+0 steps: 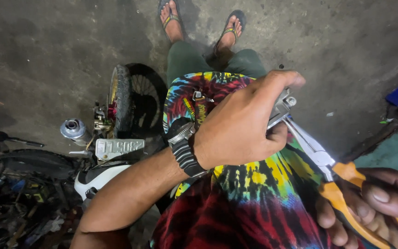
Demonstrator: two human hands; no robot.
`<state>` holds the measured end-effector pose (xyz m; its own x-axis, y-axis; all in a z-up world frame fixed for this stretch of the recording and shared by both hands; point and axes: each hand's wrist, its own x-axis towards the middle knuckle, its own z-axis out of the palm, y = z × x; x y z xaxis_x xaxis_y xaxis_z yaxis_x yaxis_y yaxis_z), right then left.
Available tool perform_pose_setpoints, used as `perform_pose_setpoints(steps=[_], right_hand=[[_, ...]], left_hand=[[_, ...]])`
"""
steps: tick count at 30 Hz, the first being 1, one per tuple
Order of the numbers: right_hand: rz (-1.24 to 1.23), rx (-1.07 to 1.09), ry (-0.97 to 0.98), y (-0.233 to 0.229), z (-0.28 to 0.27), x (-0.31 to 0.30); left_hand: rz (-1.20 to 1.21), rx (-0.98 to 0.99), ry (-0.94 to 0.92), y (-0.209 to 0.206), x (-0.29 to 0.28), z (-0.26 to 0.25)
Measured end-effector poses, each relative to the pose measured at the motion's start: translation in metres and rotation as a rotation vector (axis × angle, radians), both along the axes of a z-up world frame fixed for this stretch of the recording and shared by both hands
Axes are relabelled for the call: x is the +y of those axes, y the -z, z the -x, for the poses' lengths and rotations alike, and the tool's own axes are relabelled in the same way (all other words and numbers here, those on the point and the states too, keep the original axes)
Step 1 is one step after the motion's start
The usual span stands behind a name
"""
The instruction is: The person uses pliers to manipulate small internal components inside a circular metal part, repeatedly adjusting and repositioning them. The person rotates the part to access different areas and continues the adjustment throughout the clip.
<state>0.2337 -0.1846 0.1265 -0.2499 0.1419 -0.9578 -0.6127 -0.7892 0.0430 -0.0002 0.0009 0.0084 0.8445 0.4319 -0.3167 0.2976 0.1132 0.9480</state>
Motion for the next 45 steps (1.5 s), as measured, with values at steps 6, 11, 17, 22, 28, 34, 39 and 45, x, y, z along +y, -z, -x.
perform_pose_setpoints(steps=[6, 11, 17, 22, 28, 34, 39, 45], right_hand=[[-0.081, 0.137, 0.035, 0.007, 0.001, 0.013], [-0.147, 0.154, 0.025, 0.011, 0.004, 0.018], [-0.234, 0.246, 0.104, 0.01, 0.002, 0.014], [-0.139, 0.119, 0.067, 0.006, 0.006, 0.012], [-0.094, -0.035, 0.01, 0.006, 0.009, 0.013], [-0.226, 0.143, 0.05, 0.012, 0.012, 0.021], [-0.123, 0.13, 0.071, 0.013, 0.012, 0.016], [-0.035, 0.12, 0.04, 0.016, 0.01, 0.012]], left_hand=[[-0.017, 0.029, 0.01, -0.001, -0.002, 0.002], [-0.012, 0.026, 0.016, 0.003, -0.002, 0.002], [0.056, 0.029, -0.017, 0.006, 0.0, 0.003], [0.044, 0.02, -0.046, 0.006, -0.002, 0.004], [0.014, -0.011, -0.041, 0.007, -0.003, 0.002], [0.011, -0.028, -0.034, 0.006, -0.002, 0.004], [-0.018, -0.026, -0.025, 0.006, -0.004, 0.004], [-0.051, 0.02, -0.017, 0.004, -0.005, 0.004]])
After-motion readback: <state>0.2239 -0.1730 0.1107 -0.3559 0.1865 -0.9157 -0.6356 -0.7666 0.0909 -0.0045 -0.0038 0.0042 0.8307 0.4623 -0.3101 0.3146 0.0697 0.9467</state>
